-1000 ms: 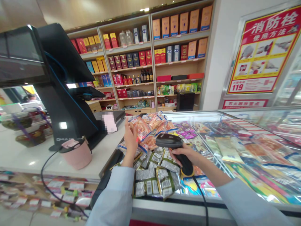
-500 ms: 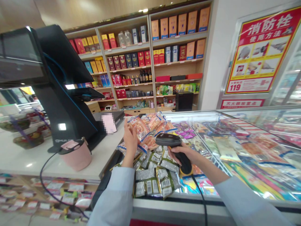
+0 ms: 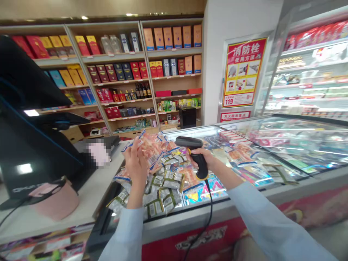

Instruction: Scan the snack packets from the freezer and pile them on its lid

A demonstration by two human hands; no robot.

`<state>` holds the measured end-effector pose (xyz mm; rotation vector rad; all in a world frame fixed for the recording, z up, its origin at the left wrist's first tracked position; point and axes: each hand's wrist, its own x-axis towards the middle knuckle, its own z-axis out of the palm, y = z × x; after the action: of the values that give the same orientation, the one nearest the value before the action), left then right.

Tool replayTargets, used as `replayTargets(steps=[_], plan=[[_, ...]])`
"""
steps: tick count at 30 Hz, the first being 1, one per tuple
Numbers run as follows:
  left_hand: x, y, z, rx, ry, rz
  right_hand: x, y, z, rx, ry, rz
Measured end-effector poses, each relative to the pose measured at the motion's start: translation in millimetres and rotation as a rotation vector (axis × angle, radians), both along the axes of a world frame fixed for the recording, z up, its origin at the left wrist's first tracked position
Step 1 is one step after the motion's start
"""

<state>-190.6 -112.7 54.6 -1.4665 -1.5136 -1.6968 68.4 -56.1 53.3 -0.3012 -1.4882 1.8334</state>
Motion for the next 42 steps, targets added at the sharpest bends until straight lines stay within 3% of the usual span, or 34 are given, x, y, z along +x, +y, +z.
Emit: replayTargets(steps=[3, 6, 13, 18, 20, 23, 30, 36, 42], plan=[[55, -10, 10.5, -0.105, 0.000, -0.177, 45, 0, 1.2, -0.037, 0.025, -0.121], [115, 2, 3.1, -0.204, -0.031, -0.377, 91, -2, -3.7, -0.062, 0.078, -0.244], [255, 64, -43.4, -0.405, -0.164, -0.766, 202, -14, -26.8, -0.117, 0.126, -0.568], [319, 92, -78.6, -0.613, -0.123, -0.950, 261, -14, -50.9, -0.142, 0.154, -0.722], [332, 95, -89.9, -0.699, -0.001, -0.994, 274, -11, -63.3, -0.147, 0.169, -0.751], [340, 95, -100.6, -0.812, 0.172, -0.955, 287, -4, -82.6, -0.177, 0.196, -0.796], [341, 91, -102.9, -0.877, 0.254, -0.977, 302, 6, -110.9, -0.286, 0.325, -0.834], [341, 92, -102.7, -0.953, 0.416, -0.975, 306, 7, -110.4, -0.315, 0.344, -0.842], [337, 93, -102.9, -0.832, 0.230, -1.040, 297, -8, -91.3, -0.339, 0.328, -0.961]])
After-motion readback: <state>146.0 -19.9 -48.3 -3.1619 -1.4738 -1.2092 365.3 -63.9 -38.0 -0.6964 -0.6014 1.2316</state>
